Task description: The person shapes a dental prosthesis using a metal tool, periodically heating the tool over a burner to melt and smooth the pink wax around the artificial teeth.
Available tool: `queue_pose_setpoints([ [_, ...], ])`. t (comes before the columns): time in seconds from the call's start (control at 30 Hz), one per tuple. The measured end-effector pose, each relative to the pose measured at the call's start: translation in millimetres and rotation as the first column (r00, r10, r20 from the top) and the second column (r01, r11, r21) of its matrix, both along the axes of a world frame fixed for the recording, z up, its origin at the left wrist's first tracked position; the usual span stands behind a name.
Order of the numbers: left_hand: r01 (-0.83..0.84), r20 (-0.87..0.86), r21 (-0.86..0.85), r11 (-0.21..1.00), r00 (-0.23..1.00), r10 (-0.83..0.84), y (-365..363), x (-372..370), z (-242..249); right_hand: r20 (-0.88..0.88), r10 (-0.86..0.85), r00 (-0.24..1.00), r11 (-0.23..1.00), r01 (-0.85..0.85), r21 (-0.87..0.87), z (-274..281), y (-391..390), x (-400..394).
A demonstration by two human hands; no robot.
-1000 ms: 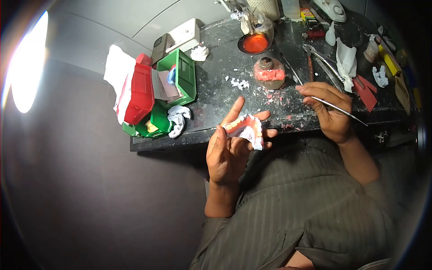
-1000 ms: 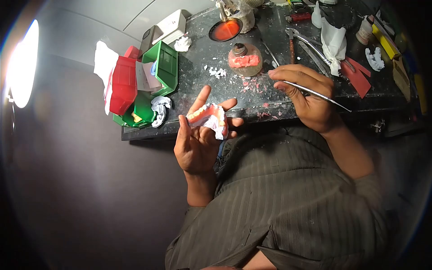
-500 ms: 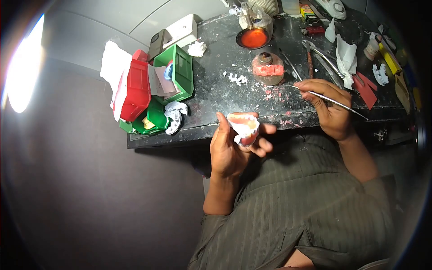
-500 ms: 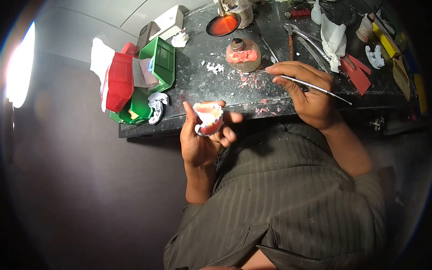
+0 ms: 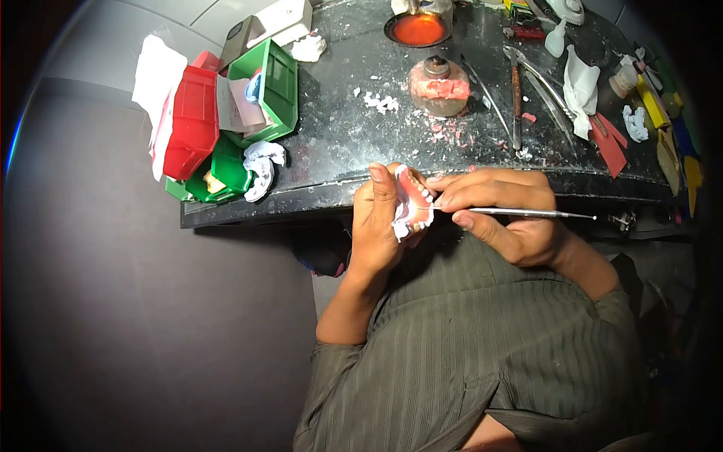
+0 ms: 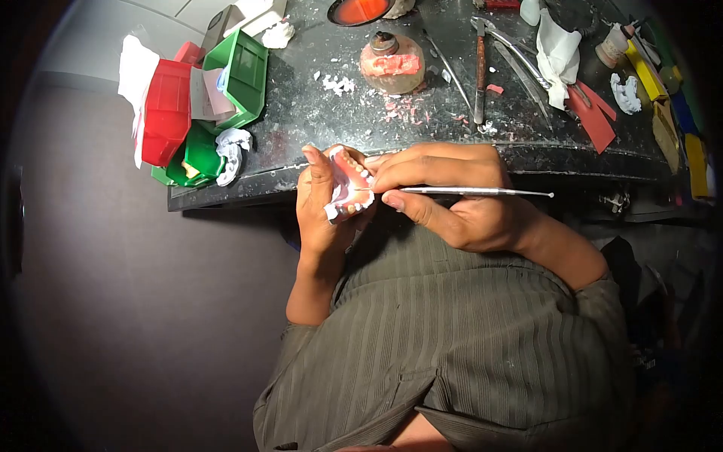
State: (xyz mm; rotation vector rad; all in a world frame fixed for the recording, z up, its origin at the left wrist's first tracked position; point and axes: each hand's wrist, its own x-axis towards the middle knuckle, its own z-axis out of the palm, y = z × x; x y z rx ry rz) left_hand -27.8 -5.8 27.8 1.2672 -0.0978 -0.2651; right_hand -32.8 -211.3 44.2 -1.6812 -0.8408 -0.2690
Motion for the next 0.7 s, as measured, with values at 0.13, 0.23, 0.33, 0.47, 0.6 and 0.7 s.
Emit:
queue_pose_setpoints([
  [0.13, -0.025, 0.038, -0.004, 1.000, 0.999, 0.025, 0, 0, -3, 0.008, 0.007, 1.000, 1.000, -0.007, -0.019, -4, 4, 1],
  [0.23, -0.037, 0.049, -0.006, 0.999, 0.998, 0.037, 0, 0, -2, 0.025, 0.016, 1.000, 1.000, -0.016, -0.016, -7, 6, 1],
  [0.33, -0.040, 0.136, 0.040, 0.998, 0.990, 0.035, 1, 3, -7, 0.091, -0.002, 0.996, 0.998, 0.007, -0.056, -10, 6, 3],
  [0.47, -0.020, 0.027, 0.017, 1.000, 0.999, 0.019, 2, 3, -5, 0.256, -0.023, 0.966, 0.989, 0.060, -0.136, -12, 6, 6],
  [0.6, 0.037, -0.097, 0.025, 0.999, 0.995, -0.034, 5, 4, 1, 0.311, -0.002, 0.951, 0.987, 0.051, -0.150, -13, 6, 8],
  [0.7, 0.039, -0.102, 0.011, 0.999, 0.994, -0.037, 6, 5, 0, 0.294, 0.052, 0.954, 0.987, -0.004, -0.163, -9, 5, 7],
])
